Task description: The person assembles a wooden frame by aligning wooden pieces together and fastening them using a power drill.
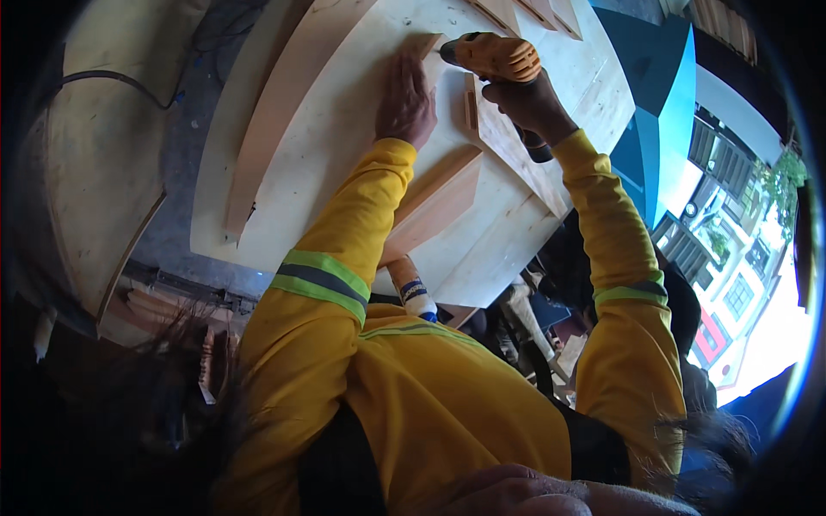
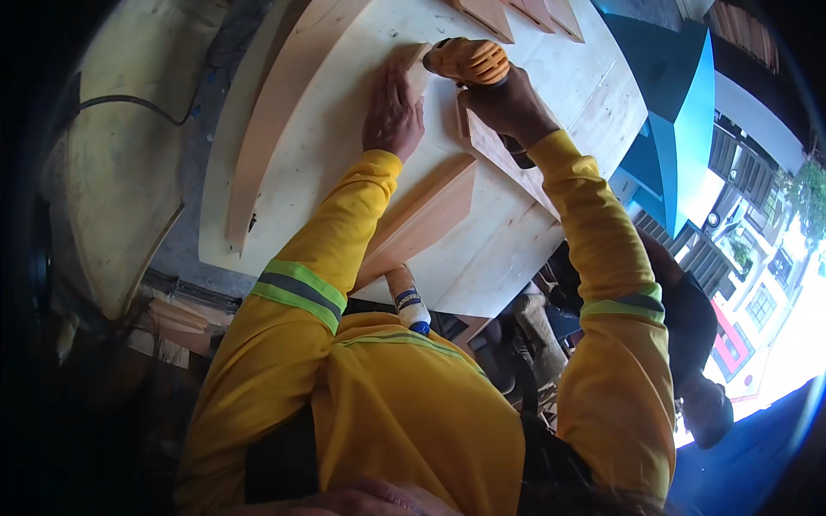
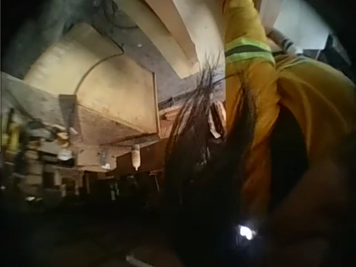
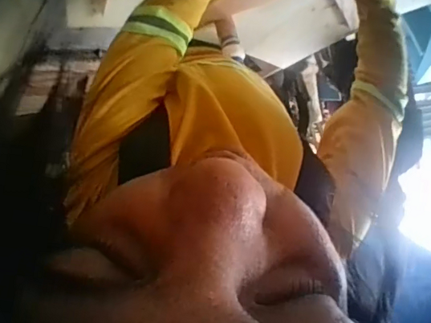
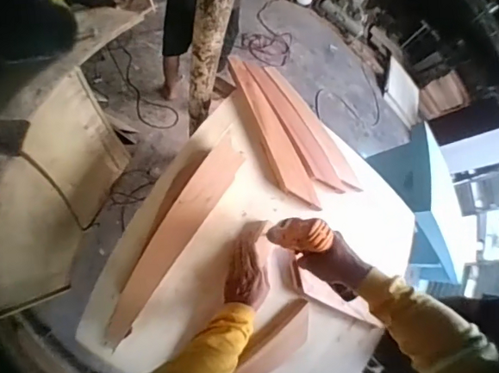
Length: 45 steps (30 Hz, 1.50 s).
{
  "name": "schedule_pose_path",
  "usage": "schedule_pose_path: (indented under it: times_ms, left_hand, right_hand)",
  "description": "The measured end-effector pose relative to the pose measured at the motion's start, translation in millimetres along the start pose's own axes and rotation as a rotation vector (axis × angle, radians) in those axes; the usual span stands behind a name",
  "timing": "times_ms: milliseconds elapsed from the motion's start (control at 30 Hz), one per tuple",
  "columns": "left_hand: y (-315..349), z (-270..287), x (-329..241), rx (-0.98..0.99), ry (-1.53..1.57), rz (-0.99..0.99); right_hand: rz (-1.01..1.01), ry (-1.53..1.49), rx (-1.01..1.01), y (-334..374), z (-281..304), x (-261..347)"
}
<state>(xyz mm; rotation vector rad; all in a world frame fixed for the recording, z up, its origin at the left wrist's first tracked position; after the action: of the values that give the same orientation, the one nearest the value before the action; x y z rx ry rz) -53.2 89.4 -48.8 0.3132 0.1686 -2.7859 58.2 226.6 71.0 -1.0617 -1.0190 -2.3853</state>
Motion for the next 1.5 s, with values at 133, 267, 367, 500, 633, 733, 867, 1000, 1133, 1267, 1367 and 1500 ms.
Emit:
schedule_pose_path:
  times_ms: [133, 267, 367, 500, 633, 733, 867, 1000, 1133, 1267, 1367, 1500]
  left_hand:
    - [8, -1, -4, -0.017, 0.036, -0.005]
    - [-1, -13, 7, -0.063, -0.052, 0.012]
    - [2, -13, -1, -0.016, -0.002, 0.021]
    - [2, -13, 7, -0.066, -0.055, -0.004]
    - [6, -20, 8, -0.04, -0.05, 0.005]
    - [4, -21, 12, -0.11, -0.069, 0.008]
    - [2, 8, -4, -0.015, -0.182, 0.044]
    - [5, -6, 9, 0.033, -0.154, 0.143]
    - [-1, -2, 21, 0.069, 0.004, -0.005]
    - [1, -13, 23, -0.03, 0.012, 0.047]
    - [1, -17, 24, -0.031, 0.007, 0.046]
    - [-3, -11, 35, 0.09, 0.008, 0.064]
  right_hand:
    - [0.101, 0.083, -0.043, -3, -5, 6]
    - [-0.065, 0.144, 0.03, -6, -1, 26]
    - [0.079, 0.15, -0.007, 48, -1, 16]
    - [0.124, -0.321, -0.139, 197, -2, -36]
    - [-0.152, -0.319, -0.341, 325, -60, -142]
    - [-0.24, 0.032, -0.555, 357, -91, -194]
    - [-0.429, 0.07, -0.628, 384, -119, -248]
    - [-0.336, 0.028, -0.689, 372, -131, -268]
    - [-0.279, -0.058, -0.687, 372, -131, -274]
    - [-0.236, -0.098, -0.624, 376, -125, -272]
    - [-0.28, -0.186, -0.517, 382, -117, -271]
    - [-0.203, 0.295, -0.708, 369, -80, -214]
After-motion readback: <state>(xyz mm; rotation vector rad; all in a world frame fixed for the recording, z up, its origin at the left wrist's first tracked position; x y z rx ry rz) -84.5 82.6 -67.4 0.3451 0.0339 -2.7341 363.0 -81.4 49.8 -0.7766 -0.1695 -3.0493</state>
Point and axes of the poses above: each hand's wrist, its own y-axis away from the middle knuckle, its own z-axis out of the back of the hand, x = y × z, the point moved 3 cm from there along -y, towards the middle knuckle, and after that the axes turned 14 degrees about -y, right-handed, at the moved point
